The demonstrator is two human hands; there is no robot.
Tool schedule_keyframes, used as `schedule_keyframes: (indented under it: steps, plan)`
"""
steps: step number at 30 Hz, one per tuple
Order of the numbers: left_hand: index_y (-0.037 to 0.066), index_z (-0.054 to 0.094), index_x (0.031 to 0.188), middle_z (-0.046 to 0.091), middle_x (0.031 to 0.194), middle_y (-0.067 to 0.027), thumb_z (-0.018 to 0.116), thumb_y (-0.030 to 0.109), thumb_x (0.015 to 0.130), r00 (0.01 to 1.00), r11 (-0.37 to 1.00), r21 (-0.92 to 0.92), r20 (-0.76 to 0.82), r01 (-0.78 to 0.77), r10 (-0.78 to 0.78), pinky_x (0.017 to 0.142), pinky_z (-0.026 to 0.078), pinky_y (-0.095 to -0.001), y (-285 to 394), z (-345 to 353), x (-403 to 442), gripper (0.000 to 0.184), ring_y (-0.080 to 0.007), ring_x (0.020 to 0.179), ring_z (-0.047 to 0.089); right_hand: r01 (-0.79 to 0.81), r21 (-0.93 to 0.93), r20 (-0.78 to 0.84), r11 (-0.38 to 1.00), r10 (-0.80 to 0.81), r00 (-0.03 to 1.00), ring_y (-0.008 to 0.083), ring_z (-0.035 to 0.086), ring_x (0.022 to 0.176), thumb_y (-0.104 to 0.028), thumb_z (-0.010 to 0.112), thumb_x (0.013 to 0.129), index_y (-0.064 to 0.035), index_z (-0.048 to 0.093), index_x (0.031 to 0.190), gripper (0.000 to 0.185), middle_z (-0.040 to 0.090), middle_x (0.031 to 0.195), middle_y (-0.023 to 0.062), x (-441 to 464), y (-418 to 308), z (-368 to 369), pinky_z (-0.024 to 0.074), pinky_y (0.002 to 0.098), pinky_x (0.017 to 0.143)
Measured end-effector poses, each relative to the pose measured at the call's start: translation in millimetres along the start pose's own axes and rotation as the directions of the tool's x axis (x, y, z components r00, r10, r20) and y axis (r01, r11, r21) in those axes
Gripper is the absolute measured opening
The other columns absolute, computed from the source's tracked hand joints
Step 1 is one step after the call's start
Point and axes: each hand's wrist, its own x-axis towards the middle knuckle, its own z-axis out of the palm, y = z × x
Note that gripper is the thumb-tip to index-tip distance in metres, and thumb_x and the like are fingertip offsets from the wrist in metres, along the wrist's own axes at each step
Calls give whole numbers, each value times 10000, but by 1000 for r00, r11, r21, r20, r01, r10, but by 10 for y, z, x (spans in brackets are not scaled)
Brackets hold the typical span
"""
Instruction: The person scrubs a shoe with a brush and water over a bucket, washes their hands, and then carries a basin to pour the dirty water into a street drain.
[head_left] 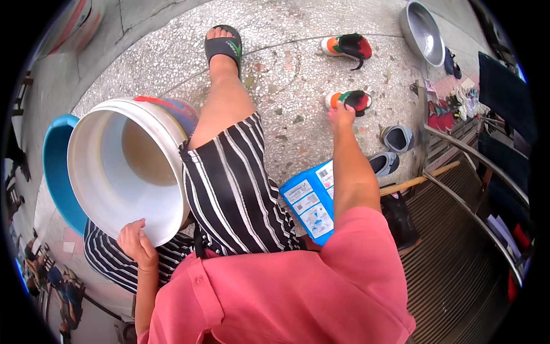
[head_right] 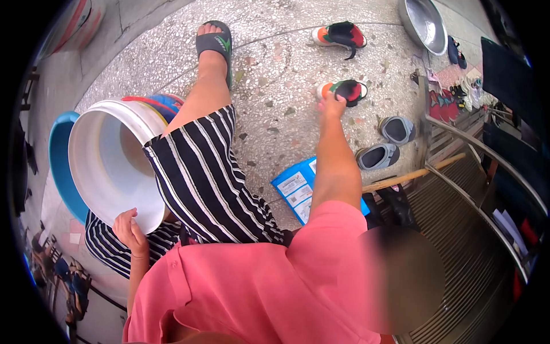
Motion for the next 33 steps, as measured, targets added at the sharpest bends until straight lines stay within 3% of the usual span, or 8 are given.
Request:
schedule_keyframes:
  steps: [5,7,9,12,16,22,29,33]
  plan:
    - [52,620,863,601,783,-117,434,142,704,1000,1000,-3,-16,-19,19,731,374,-364,-87,-23,23,260,-290,759,562,223,136,36,965,-229,973,206,605,622,-151,592,809,-14,568,826,140,593,731,88,132,-262,-77,530,330,563]
    - [76,614,882,598,791,-92,445,137,699,1000,1000,17,-11,-8,8,719,362,-367,-107,-63,32,257,-275,783,558,313,147,-104,938,-300,948,230,623,662,-142,620,792,11,477,1024,313,597,808,117,144,-373,39,556,353,612]
    - [77,617,850,601,769,-66,460,104,685,999,1000,14,-52,-11,12,690,362,-344,-112,-98,54,230,-245,741,561,214,162,45,963,-224,974,340,579,942,-148,627,809,-22,229,1296,642,504,1083,235,181,-503,42,522,443,765]
    - [79,621,831,602,752,-53,469,94,679,995,1000,4,-98,-16,16,680,362,-330,-158,-89,26,215,-228,714,559,77,108,211,991,-98,973,370,564,969,-139,615,815,-44,173,1342,695,481,1102,239,-287,-816,201,500,468,804]
    - [97,627,809,599,727,-35,483,103,677,984,1000,-22,-176,-20,16,668,359,-328,-141,-84,22,195,-206,691,555,147,11,396,989,-139,908,343,574,964,-130,578,828,-45,207,1345,641,480,1166,207,-585,-1135,453,511,432,743]
    - [133,624,787,593,729,-12,527,116,648,961,998,-55,-277,-41,24,680,368,-336,-213,9,-59,170,-194,703,562,379,16,576,925,-319,753,227,569,953,-232,510,857,-6,467,1223,432,559,1121,126,-1933,-1781,1101,443,320,761]
    - [147,634,798,591,730,1,575,113,639,912,979,-194,-409,-61,-24,686,383,-328,-236,21,-79,174,-174,725,566,692,95,868,715,-400,294,148,602,788,-197,495,895,6,548,1094,289,614,941,98,-4096,-2258,1636,455,230,613]
    - [124,626,803,597,755,-17,627,77,654,903,939,-322,-428,-118,-33,674,408,-334,-301,-8,-150,156,-196,737,571,877,98,994,471,-93,-62,123,601,767,-214,527,877,-34,589,1063,266,626,908,74,-5002,-1879,1979,460,244,650]
